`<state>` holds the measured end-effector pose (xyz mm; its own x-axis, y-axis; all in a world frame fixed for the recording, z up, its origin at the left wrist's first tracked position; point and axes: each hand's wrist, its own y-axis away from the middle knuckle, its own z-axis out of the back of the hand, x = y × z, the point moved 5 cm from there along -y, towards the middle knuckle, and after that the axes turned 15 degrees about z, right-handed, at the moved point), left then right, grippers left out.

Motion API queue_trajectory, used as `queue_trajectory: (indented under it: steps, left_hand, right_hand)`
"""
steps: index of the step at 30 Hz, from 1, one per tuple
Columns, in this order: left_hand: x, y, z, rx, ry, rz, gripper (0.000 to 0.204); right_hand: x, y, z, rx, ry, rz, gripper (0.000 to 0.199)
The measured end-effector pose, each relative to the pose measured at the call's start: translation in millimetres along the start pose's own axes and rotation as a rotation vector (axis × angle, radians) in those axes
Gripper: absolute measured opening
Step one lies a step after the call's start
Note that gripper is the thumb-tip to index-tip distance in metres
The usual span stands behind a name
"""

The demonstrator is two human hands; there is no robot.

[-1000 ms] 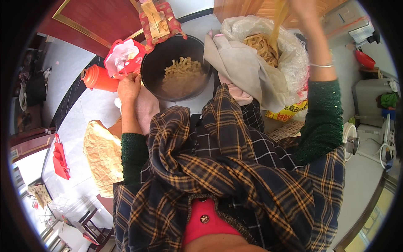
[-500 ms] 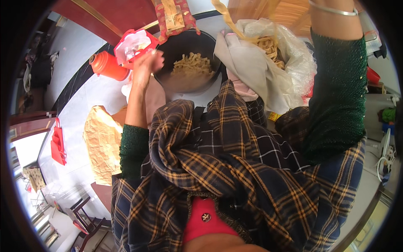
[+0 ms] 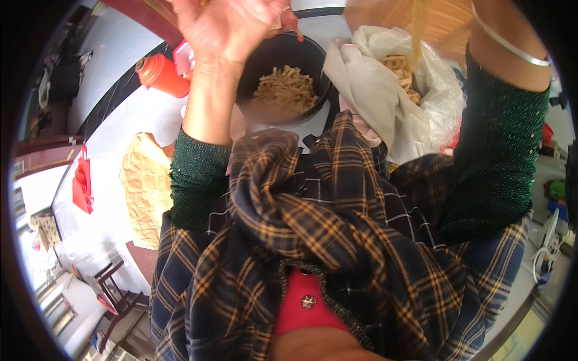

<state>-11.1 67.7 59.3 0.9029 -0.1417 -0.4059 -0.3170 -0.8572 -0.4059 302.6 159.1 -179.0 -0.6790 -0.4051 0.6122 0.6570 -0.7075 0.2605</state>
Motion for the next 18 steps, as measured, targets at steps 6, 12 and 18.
queue_trajectory:
  steps: [6,12,18]
  left_hand:
    - [-55.7,54.5,62.4,-0.218,0.128,-0.179,0.04]
    - [-22.1,64.3,96.4,-0.558,-0.18,0.068,0.038]
    - [63.6,27.0,75.6,-0.717,-1.057,0.682,0.032]
  right_hand:
    - [75.4,-32.2,164.0,-0.461,-0.32,0.2,0.039]
    - [159.8,-56.7,153.8,-0.025,0.047,0.162,0.042]
    - [215.9,-68.0,71.0,-0.076,-0.498,0.744,0.042]
